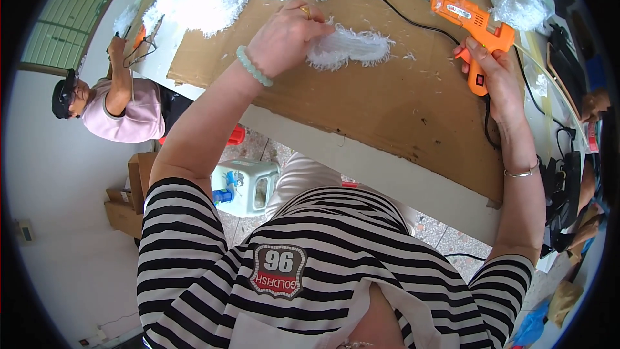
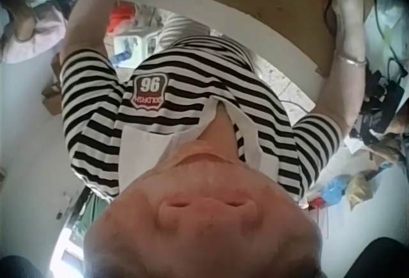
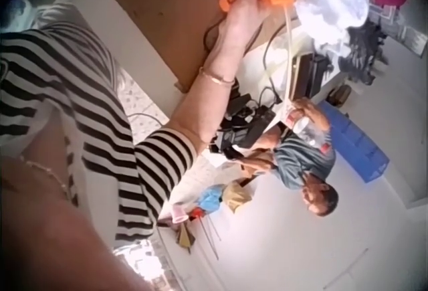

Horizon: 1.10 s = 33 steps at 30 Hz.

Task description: Gluing white stuffing onto cardboard pieces using a hot glue gun.

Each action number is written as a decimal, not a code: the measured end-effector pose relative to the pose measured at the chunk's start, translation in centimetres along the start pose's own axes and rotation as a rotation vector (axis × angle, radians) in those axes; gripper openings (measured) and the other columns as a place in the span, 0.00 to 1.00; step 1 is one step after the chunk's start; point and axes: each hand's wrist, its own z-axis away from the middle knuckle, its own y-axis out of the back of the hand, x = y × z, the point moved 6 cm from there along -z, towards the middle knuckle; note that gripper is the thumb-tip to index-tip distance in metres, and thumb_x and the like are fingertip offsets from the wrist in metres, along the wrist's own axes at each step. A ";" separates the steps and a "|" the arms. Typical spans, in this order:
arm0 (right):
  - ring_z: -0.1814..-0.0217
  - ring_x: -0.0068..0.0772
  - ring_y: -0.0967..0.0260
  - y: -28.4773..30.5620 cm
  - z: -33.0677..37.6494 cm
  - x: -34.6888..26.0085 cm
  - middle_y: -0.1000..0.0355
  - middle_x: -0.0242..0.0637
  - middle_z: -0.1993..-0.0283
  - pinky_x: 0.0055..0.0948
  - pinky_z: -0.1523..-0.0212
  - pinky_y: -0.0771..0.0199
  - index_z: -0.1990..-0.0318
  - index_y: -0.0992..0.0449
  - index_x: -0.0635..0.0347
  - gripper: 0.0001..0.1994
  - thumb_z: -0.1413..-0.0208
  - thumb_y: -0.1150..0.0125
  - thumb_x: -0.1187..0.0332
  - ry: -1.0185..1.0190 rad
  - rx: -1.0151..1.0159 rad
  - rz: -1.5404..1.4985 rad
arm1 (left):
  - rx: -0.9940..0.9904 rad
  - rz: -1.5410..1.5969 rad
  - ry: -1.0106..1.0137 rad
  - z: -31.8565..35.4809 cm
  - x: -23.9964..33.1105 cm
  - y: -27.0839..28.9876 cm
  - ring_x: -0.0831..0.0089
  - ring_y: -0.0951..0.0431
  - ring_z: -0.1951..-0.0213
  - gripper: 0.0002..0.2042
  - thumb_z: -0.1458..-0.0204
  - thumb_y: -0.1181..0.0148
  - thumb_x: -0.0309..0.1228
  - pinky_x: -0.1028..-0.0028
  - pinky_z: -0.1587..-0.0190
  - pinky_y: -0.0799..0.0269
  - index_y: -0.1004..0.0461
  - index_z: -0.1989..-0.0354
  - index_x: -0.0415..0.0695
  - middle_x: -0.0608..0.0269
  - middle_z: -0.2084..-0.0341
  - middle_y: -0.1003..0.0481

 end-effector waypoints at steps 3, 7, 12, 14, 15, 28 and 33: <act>0.72 0.13 0.39 0.0 -0.1 0.2 0.27 0.28 0.67 0.15 0.71 0.40 0.60 0.27 0.59 0.11 0.42 0.47 0.60 -0.012 -0.011 0.002 | -0.035 0.077 0.034 -0.7 -0.2 0.3 0.59 0.27 0.62 0.19 0.65 0.48 0.14 0.66 0.55 0.31 0.21 0.65 0.47 0.61 0.67 0.24; 0.73 0.13 0.40 0.3 -0.1 0.4 0.27 0.27 0.67 0.15 0.72 0.40 0.61 0.27 0.58 0.11 0.42 0.46 0.60 -0.013 -0.010 -0.006 | -0.021 0.086 0.002 -1.2 1.1 -0.1 0.60 0.27 0.61 0.19 0.66 0.49 0.13 0.66 0.54 0.31 0.21 0.65 0.47 0.62 0.67 0.24; 0.73 0.13 0.40 0.3 -0.1 0.4 0.27 0.27 0.67 0.15 0.72 0.40 0.61 0.27 0.57 0.11 0.42 0.46 0.59 -0.003 -0.036 -0.005 | -0.119 0.133 -0.024 -2.0 1.1 -0.5 0.60 0.27 0.59 0.19 0.66 0.49 0.12 0.66 0.53 0.32 0.21 0.66 0.47 0.60 0.67 0.24; 0.73 0.13 0.40 0.2 -0.1 0.3 0.27 0.27 0.67 0.14 0.72 0.40 0.62 0.27 0.56 0.11 0.42 0.46 0.59 -0.011 -0.030 0.027 | -0.026 0.183 0.034 -2.4 1.4 0.0 0.59 0.27 0.58 0.18 0.66 0.49 0.12 0.66 0.54 0.32 0.21 0.68 0.46 0.60 0.67 0.24; 0.73 0.13 0.40 0.2 -0.1 0.3 0.27 0.27 0.67 0.14 0.72 0.40 0.62 0.27 0.56 0.11 0.42 0.46 0.59 -0.009 -0.031 0.027 | -0.025 0.181 0.034 -2.3 1.4 -0.1 0.59 0.27 0.58 0.18 0.66 0.49 0.12 0.66 0.54 0.32 0.21 0.68 0.46 0.60 0.67 0.24; 0.73 0.12 0.39 0.2 0.1 0.1 0.27 0.26 0.68 0.14 0.72 0.39 0.62 0.26 0.57 0.12 0.43 0.45 0.58 -0.018 0.008 0.033 | -0.296 0.563 0.532 -1.0 -3.5 -0.5 0.77 0.26 0.60 0.13 0.50 0.40 0.30 0.77 0.57 0.32 0.25 0.56 0.41 0.63 0.62 0.23; 0.73 0.13 0.39 0.2 0.0 0.2 0.27 0.26 0.68 0.14 0.73 0.39 0.63 0.26 0.57 0.12 0.43 0.45 0.58 -0.009 0.013 0.050 | -0.458 0.216 0.429 -1.2 -2.7 -1.1 0.70 0.26 0.63 0.18 0.56 0.36 0.34 0.72 0.59 0.31 0.25 0.56 0.43 0.59 0.63 0.25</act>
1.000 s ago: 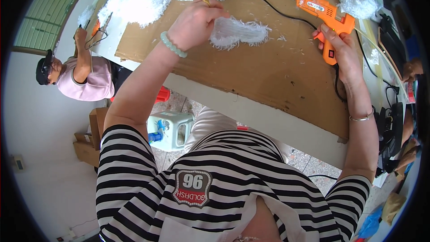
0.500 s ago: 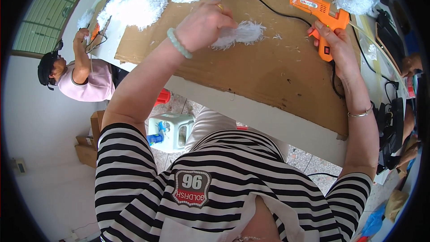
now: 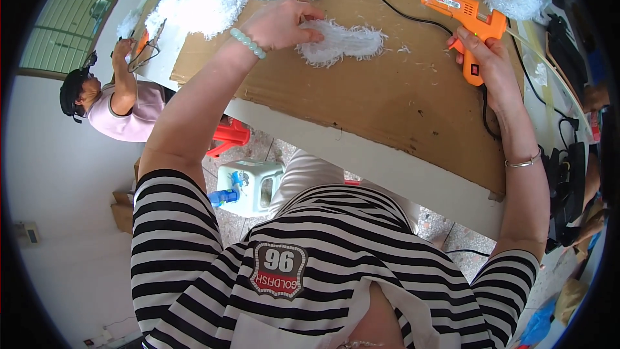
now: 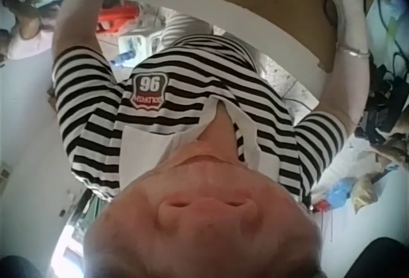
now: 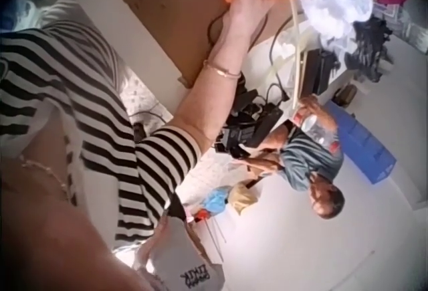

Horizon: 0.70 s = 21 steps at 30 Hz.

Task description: Gluing white stuffing onto cardboard pieces using a hot glue gun.

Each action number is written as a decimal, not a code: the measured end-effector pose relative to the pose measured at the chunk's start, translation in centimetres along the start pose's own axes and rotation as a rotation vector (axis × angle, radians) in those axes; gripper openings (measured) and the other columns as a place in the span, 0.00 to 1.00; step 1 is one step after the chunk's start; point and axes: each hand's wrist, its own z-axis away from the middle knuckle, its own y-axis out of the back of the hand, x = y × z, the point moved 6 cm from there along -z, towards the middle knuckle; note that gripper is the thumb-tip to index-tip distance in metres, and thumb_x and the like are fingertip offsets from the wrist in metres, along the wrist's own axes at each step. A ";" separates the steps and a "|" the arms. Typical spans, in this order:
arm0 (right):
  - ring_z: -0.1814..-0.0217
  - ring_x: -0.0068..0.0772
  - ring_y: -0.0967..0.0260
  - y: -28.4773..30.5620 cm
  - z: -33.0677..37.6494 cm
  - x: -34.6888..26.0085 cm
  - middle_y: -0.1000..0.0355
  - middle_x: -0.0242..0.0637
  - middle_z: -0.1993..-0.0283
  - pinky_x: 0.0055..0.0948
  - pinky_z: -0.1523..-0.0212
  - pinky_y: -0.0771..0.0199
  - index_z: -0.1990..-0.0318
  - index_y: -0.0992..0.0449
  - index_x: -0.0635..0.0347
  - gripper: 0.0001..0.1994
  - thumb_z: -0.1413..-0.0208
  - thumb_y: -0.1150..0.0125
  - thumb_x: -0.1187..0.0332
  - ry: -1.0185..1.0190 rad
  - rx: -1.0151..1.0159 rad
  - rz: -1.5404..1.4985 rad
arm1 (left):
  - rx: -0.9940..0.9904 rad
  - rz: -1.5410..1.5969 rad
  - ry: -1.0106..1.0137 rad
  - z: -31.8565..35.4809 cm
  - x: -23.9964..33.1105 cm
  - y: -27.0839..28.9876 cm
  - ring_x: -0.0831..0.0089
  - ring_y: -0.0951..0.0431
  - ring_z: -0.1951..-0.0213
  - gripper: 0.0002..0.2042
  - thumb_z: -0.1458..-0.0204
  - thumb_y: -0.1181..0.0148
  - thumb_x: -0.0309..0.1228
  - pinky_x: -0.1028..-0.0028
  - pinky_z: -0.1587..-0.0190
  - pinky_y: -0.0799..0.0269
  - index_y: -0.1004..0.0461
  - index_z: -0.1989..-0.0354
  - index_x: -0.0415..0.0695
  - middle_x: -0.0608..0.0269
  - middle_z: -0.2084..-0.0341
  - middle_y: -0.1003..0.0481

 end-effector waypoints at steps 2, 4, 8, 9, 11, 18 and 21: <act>0.73 0.13 0.39 0.0 0.0 0.1 0.27 0.26 0.68 0.15 0.73 0.39 0.63 0.26 0.57 0.12 0.43 0.45 0.58 0.002 0.015 -0.020 | -0.001 0.001 -0.012 -0.2 -0.1 -0.1 0.70 0.26 0.64 0.17 0.56 0.36 0.33 0.72 0.61 0.30 0.24 0.56 0.44 0.59 0.64 0.24; 0.73 0.13 0.39 0.1 0.0 0.1 0.27 0.26 0.68 0.15 0.73 0.39 0.63 0.26 0.57 0.12 0.43 0.45 0.58 -0.001 0.010 -0.004 | -0.002 0.002 -0.024 -0.4 -0.4 -0.2 0.71 0.27 0.66 0.16 0.56 0.37 0.31 0.71 0.62 0.30 0.24 0.57 0.44 0.59 0.65 0.24; 0.73 0.13 0.39 -0.1 0.1 0.0 0.27 0.27 0.68 0.15 0.73 0.39 0.63 0.26 0.57 0.12 0.42 0.45 0.59 0.015 -0.009 -0.022 | -0.045 0.245 0.073 -0.4 -1.7 0.3 0.71 0.27 0.68 0.15 0.56 0.38 0.31 0.72 0.65 0.29 0.24 0.57 0.42 0.58 0.68 0.24; 0.73 0.13 0.39 0.0 0.1 0.0 0.27 0.27 0.68 0.15 0.73 0.39 0.63 0.26 0.57 0.12 0.42 0.45 0.59 0.014 -0.008 -0.022 | -0.045 0.348 0.129 -0.4 -2.0 0.3 0.72 0.27 0.69 0.16 0.56 0.37 0.31 0.72 0.65 0.29 0.24 0.57 0.42 0.58 0.69 0.24; 0.73 0.13 0.39 0.0 0.0 0.0 0.27 0.27 0.68 0.15 0.72 0.39 0.63 0.26 0.58 0.12 0.42 0.45 0.59 0.024 -0.019 0.003 | -0.064 0.358 0.165 -0.6 -1.9 0.4 0.72 0.27 0.68 0.17 0.56 0.36 0.31 0.72 0.64 0.29 0.24 0.57 0.41 0.58 0.68 0.24; 0.73 0.13 0.40 0.0 0.0 0.2 0.28 0.27 0.68 0.15 0.72 0.40 0.63 0.26 0.58 0.11 0.42 0.46 0.59 0.018 -0.018 -0.013 | -0.081 0.090 0.019 -0.2 -0.6 -0.2 0.70 0.27 0.63 0.20 0.59 0.34 0.30 0.73 0.58 0.30 0.27 0.54 0.43 0.58 0.66 0.26; 0.73 0.13 0.40 -0.1 0.0 0.1 0.27 0.27 0.68 0.15 0.72 0.40 0.63 0.26 0.57 0.11 0.42 0.45 0.59 0.024 -0.020 -0.035 | -0.079 0.083 0.023 -0.3 -0.7 -0.4 0.70 0.27 0.64 0.20 0.58 0.35 0.29 0.73 0.58 0.30 0.27 0.54 0.44 0.58 0.67 0.27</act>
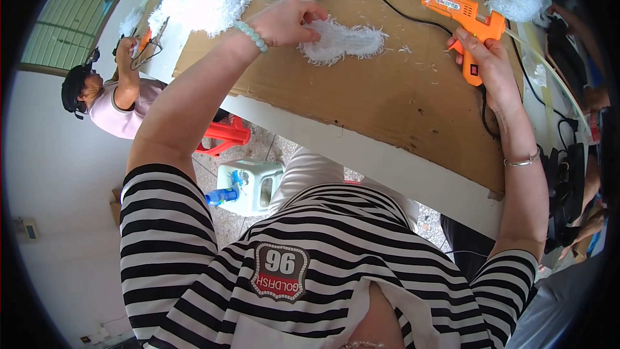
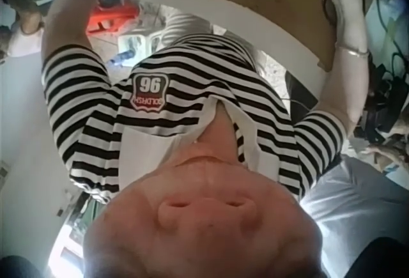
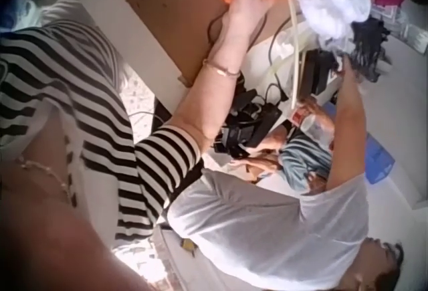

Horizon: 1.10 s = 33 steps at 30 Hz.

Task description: Gluing white stuffing onto cardboard pieces using a hot glue gun.

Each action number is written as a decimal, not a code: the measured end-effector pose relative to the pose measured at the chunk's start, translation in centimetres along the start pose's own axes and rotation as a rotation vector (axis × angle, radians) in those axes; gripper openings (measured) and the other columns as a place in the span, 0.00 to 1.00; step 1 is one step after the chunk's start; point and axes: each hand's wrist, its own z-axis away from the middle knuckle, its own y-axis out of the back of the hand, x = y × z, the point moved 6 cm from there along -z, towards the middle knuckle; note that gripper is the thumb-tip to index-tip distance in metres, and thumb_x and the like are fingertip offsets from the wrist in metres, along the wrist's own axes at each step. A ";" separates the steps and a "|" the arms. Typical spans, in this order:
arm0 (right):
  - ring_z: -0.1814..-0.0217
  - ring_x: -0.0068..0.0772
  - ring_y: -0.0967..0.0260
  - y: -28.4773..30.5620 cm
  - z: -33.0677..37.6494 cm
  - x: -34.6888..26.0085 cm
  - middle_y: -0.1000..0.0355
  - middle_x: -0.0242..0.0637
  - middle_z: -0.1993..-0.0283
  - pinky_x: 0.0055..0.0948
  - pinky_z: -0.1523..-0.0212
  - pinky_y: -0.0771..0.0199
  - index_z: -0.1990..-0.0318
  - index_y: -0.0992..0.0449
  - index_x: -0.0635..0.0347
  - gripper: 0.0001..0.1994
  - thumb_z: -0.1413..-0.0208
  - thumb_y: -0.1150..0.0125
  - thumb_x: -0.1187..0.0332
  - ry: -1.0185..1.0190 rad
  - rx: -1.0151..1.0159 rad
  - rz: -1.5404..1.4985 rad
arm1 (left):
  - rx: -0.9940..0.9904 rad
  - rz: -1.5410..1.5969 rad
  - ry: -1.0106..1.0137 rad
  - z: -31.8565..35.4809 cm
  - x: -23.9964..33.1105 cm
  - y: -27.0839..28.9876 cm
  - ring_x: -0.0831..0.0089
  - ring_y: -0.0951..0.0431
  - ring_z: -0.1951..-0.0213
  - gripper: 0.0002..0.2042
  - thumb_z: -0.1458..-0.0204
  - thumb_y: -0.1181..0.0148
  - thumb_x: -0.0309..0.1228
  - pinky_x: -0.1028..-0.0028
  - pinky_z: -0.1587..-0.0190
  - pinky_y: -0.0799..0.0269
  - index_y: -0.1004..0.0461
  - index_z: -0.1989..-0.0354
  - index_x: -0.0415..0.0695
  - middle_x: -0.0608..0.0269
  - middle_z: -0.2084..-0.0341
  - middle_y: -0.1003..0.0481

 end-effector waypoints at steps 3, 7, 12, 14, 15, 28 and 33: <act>0.73 0.13 0.40 0.0 0.1 -0.2 0.27 0.27 0.68 0.15 0.72 0.40 0.63 0.26 0.58 0.11 0.42 0.45 0.59 0.002 -0.001 0.038 | 0.013 0.013 -0.009 -0.1 -0.1 -0.2 0.64 0.25 0.63 0.20 0.59 0.38 0.33 0.70 0.60 0.29 0.27 0.55 0.45 0.56 0.66 0.25; 0.73 0.13 0.39 0.0 0.2 -0.2 0.27 0.27 0.68 0.15 0.71 0.39 0.62 0.27 0.58 0.11 0.43 0.45 0.60 0.007 0.004 0.013 | 0.027 -0.028 -0.014 0.1 0.3 -0.3 0.64 0.25 0.65 0.20 0.60 0.39 0.32 0.70 0.61 0.28 0.27 0.55 0.45 0.57 0.67 0.25; 0.73 0.14 0.39 0.1 0.0 0.2 0.27 0.27 0.68 0.16 0.71 0.38 0.61 0.27 0.58 0.11 0.42 0.45 0.60 -0.009 -0.024 0.016 | 0.100 -0.015 0.028 0.7 0.5 0.0 0.72 0.26 0.68 0.18 0.58 0.38 0.27 0.75 0.62 0.29 0.26 0.55 0.44 0.58 0.69 0.26; 0.72 0.15 0.39 0.5 0.2 -0.5 0.27 0.28 0.67 0.16 0.70 0.38 0.61 0.26 0.59 0.11 0.42 0.45 0.61 0.061 0.086 -0.046 | 0.093 0.122 0.048 0.9 -0.3 0.0 0.72 0.25 0.68 0.16 0.57 0.39 0.26 0.76 0.63 0.29 0.26 0.56 0.45 0.57 0.69 0.25; 0.72 0.15 0.39 0.3 0.4 -0.8 0.27 0.28 0.67 0.16 0.70 0.38 0.61 0.26 0.59 0.11 0.42 0.45 0.61 0.064 0.082 -0.042 | 0.084 0.259 0.069 1.0 -0.9 0.0 0.73 0.25 0.68 0.15 0.56 0.40 0.26 0.76 0.64 0.29 0.25 0.56 0.45 0.56 0.69 0.25; 0.62 0.23 0.30 -10.5 0.2 -6.0 0.27 0.36 0.61 0.28 0.59 0.24 0.55 0.29 0.63 0.13 0.41 0.47 0.64 0.101 -0.063 -0.337 | 0.433 -0.130 -0.203 4.1 1.5 -0.4 0.60 0.25 0.69 0.03 0.58 0.41 0.27 0.65 0.65 0.28 0.22 0.76 0.45 0.61 0.73 0.24; 0.61 0.22 0.30 -15.2 -2.1 -3.0 0.28 0.34 0.63 0.28 0.60 0.24 0.55 0.29 0.63 0.13 0.42 0.46 0.62 0.075 -0.067 -0.425 | 0.382 -0.156 -0.186 3.9 1.6 -0.9 0.59 0.25 0.69 0.03 0.57 0.42 0.28 0.65 0.64 0.28 0.22 0.77 0.45 0.59 0.73 0.24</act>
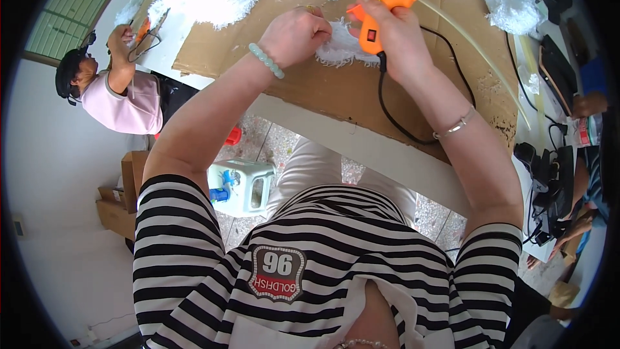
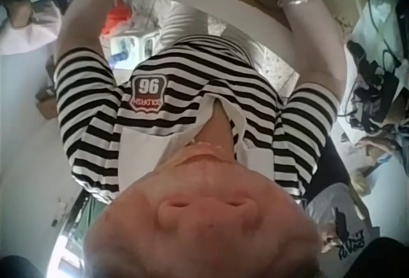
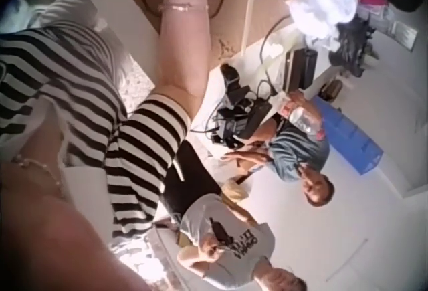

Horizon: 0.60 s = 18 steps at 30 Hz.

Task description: Gluing white stuffing onto cardboard pieces using a hot glue gun.

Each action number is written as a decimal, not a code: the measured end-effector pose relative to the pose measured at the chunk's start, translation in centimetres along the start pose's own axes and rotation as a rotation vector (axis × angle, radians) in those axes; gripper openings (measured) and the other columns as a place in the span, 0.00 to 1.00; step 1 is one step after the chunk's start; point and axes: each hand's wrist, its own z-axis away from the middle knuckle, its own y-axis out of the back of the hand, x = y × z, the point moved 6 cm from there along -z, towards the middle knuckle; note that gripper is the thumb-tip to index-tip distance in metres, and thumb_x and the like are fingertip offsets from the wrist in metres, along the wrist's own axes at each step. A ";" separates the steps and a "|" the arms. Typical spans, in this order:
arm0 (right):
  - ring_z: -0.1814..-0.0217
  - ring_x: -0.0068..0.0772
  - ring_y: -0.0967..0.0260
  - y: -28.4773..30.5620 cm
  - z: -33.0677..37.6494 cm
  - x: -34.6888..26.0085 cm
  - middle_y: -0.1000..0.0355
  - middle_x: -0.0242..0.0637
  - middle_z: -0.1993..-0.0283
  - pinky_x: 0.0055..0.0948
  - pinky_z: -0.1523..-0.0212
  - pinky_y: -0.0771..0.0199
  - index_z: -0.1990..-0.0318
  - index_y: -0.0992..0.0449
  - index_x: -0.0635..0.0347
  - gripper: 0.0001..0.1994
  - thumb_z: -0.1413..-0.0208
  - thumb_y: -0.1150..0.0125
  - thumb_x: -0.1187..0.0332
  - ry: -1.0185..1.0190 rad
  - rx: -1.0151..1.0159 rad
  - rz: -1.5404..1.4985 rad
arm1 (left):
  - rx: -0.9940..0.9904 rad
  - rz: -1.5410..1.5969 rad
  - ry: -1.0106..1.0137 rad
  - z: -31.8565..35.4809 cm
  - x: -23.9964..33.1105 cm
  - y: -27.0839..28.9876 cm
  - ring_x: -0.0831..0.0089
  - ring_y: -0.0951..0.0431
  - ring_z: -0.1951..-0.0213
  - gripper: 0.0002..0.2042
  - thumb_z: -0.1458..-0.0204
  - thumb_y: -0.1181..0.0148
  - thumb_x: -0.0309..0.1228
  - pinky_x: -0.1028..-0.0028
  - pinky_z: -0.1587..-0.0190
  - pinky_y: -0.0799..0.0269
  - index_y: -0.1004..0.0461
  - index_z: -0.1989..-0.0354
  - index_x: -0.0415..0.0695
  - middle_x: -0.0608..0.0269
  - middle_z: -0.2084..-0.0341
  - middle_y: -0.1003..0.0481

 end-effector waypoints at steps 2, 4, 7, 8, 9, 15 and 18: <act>0.62 0.22 0.30 -0.6 -0.4 1.4 0.28 0.32 0.65 0.28 0.61 0.25 0.56 0.29 0.62 0.14 0.42 0.45 0.62 -0.033 -0.012 0.050 | 0.009 0.009 -0.013 0.5 -0.1 0.1 0.59 0.24 0.69 0.03 0.57 0.42 0.27 0.66 0.64 0.28 0.22 0.75 0.45 0.58 0.74 0.24; 0.63 0.21 0.30 -0.6 -0.3 2.1 0.29 0.31 0.65 0.27 0.61 0.25 0.56 0.29 0.62 0.13 0.43 0.45 0.62 -0.047 0.003 0.055 | 0.018 0.016 -0.022 1.1 -0.4 0.4 0.59 0.24 0.69 0.04 0.57 0.43 0.26 0.66 0.64 0.28 0.22 0.73 0.45 0.57 0.75 0.24; 0.65 0.21 0.30 -0.7 0.1 2.3 0.29 0.31 0.66 0.25 0.63 0.26 0.57 0.28 0.62 0.13 0.43 0.44 0.61 -0.054 -0.002 0.072 | 0.012 0.287 0.030 2.2 -1.7 0.8 0.66 0.24 0.67 0.07 0.52 0.46 0.21 0.73 0.63 0.29 0.23 0.67 0.41 0.60 0.70 0.24; 0.65 0.21 0.30 -0.8 0.3 2.1 0.29 0.30 0.65 0.24 0.63 0.27 0.58 0.28 0.61 0.13 0.43 0.44 0.61 -0.043 -0.021 0.083 | 0.037 0.454 0.145 2.5 -2.4 1.3 0.67 0.24 0.66 0.07 0.51 0.47 0.20 0.74 0.61 0.29 0.23 0.65 0.41 0.60 0.69 0.24; 0.65 0.21 0.30 -0.9 0.6 2.1 0.29 0.30 0.65 0.24 0.63 0.27 0.58 0.28 0.61 0.13 0.43 0.44 0.61 -0.044 -0.019 0.083 | 0.060 0.619 0.261 2.7 -2.9 1.5 0.68 0.24 0.65 0.08 0.50 0.47 0.20 0.75 0.60 0.30 0.23 0.64 0.41 0.59 0.69 0.24; 0.66 0.21 0.30 -1.2 1.2 2.0 0.29 0.31 0.65 0.22 0.66 0.29 0.58 0.28 0.62 0.13 0.43 0.44 0.61 -0.068 -0.015 0.078 | 0.123 0.151 -0.085 3.1 0.8 2.8 0.66 0.25 0.68 0.05 0.55 0.42 0.23 0.71 0.62 0.30 0.22 0.70 0.44 0.63 0.71 0.24; 0.66 0.20 0.30 -1.3 1.4 2.0 0.29 0.31 0.66 0.21 0.67 0.29 0.59 0.27 0.62 0.14 0.43 0.44 0.60 -0.067 -0.027 0.066 | 0.125 -0.050 -0.207 2.9 2.2 2.7 0.65 0.26 0.67 0.03 0.60 0.40 0.26 0.68 0.61 0.31 0.23 0.75 0.46 0.67 0.74 0.24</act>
